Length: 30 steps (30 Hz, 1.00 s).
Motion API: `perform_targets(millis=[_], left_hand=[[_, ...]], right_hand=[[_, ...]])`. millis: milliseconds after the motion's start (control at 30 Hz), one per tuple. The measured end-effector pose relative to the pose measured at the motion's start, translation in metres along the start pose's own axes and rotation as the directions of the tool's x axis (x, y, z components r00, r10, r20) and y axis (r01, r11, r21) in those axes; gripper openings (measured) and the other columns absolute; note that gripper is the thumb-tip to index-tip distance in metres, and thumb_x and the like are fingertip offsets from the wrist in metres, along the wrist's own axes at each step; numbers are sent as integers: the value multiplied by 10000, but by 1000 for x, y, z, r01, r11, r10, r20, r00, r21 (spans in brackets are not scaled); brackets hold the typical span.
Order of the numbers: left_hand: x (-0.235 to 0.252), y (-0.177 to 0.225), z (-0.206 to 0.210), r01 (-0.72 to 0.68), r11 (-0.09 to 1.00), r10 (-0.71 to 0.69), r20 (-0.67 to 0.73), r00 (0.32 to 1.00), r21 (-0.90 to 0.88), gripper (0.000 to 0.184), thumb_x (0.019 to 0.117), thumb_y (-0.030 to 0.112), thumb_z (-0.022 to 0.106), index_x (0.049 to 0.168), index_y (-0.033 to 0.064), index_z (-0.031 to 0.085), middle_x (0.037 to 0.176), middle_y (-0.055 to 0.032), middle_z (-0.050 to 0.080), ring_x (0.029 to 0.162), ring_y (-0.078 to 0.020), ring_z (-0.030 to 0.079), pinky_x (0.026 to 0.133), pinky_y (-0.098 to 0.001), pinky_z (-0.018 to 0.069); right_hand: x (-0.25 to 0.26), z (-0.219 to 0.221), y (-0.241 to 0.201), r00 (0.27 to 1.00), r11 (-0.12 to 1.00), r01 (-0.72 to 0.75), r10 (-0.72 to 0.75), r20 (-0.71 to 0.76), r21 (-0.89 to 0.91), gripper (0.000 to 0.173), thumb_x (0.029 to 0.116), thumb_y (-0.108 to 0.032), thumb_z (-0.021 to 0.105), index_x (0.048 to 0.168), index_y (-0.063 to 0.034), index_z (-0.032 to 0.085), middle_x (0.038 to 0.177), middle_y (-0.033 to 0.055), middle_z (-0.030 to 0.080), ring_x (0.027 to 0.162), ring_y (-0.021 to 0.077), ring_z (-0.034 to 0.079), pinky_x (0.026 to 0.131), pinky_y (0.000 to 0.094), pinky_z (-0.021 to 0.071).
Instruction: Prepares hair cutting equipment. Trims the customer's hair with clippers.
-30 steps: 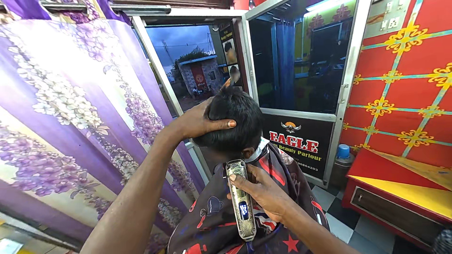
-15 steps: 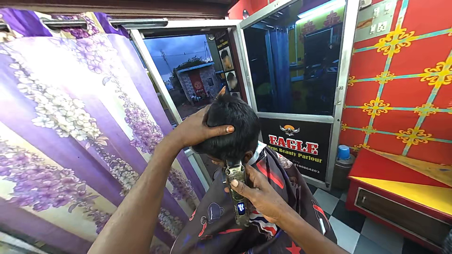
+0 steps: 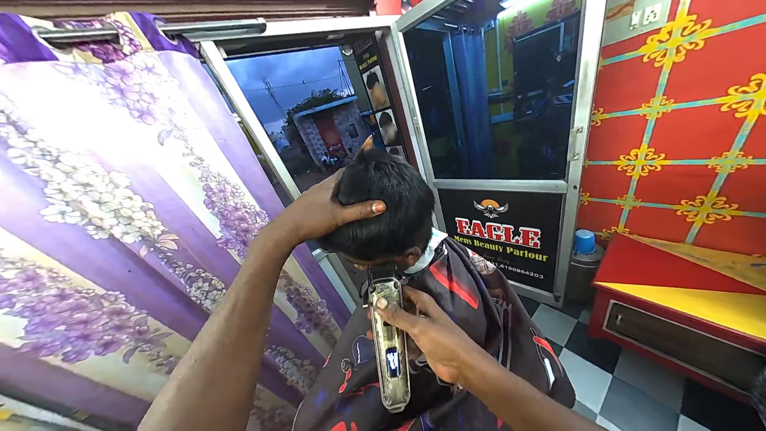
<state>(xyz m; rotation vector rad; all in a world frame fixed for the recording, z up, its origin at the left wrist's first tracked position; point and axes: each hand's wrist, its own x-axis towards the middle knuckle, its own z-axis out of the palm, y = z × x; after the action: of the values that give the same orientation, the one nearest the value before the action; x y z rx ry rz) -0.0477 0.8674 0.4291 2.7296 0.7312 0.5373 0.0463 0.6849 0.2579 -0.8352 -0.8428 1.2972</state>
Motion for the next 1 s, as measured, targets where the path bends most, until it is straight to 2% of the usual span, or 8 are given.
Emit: perform_targets(millis=[167,367,567,700,800,900,1000], left_hand=[[2,0,0,-12,1000,11,11,1000,15,865,781,712,695,1450,204,486,1284,-94,643,1190,-232,622,1014,-574,485],[2,1,0,-13,1000,13,9,1000,24,862,767,722,691,1429,204,498,1256,-87,649,1157,-214,631,992,-553,494],[3,-4,1,-35,999,35,4,999,21,869,759,720,686,1450,234,485,1287,-49,639,1183,-167,617,1011,-516,495],[2,-6,2,-14,1000,14,-12,1000,9,881,758,706,691,1456,212,481,1274,-62,643,1168,-173,624,1006,-520,495],[1,-6,4,-14,1000,14,-18,1000,1,875,754,696,687,1438,188,487,1225,-49,659,1118,-145,641,978,-486,518],[-1,-4,4,-15,1000,14,-32,999,-8,853,749,672,695,1414,173,502,1193,-33,663,1081,-117,644,957,-451,527],[-1,-4,5,-21,1000,20,-33,999,-12,882,742,673,694,1438,175,483,1218,-22,655,1103,-99,634,976,-425,521]], right_hand=[[5,-4,-6,1000,1000,-5,5,12,25,371,1040,-208,604,1356,-27,532,1152,174,692,1003,262,721,873,381,615],[8,-10,-5,995,996,77,-80,63,41,355,1038,-165,586,1357,-16,532,1175,179,685,1039,269,712,913,390,601],[15,-17,2,974,975,161,-182,138,153,343,1032,-118,535,1352,3,515,1163,184,676,1041,265,702,961,410,578],[18,-20,5,951,946,187,-241,192,264,318,1035,-101,499,1337,-6,510,1158,174,683,1039,260,705,978,417,570],[19,-22,6,936,921,173,-264,232,348,306,1034,-107,473,1326,-21,502,1177,165,682,1056,270,706,995,421,564],[22,-27,8,906,882,166,-313,286,441,312,1023,-182,532,1301,-43,525,1207,166,677,1090,288,698,1027,437,543],[28,-35,14,837,784,150,-425,345,603,444,990,-280,659,1358,-61,541,1249,176,661,1139,316,676,1071,493,506]])
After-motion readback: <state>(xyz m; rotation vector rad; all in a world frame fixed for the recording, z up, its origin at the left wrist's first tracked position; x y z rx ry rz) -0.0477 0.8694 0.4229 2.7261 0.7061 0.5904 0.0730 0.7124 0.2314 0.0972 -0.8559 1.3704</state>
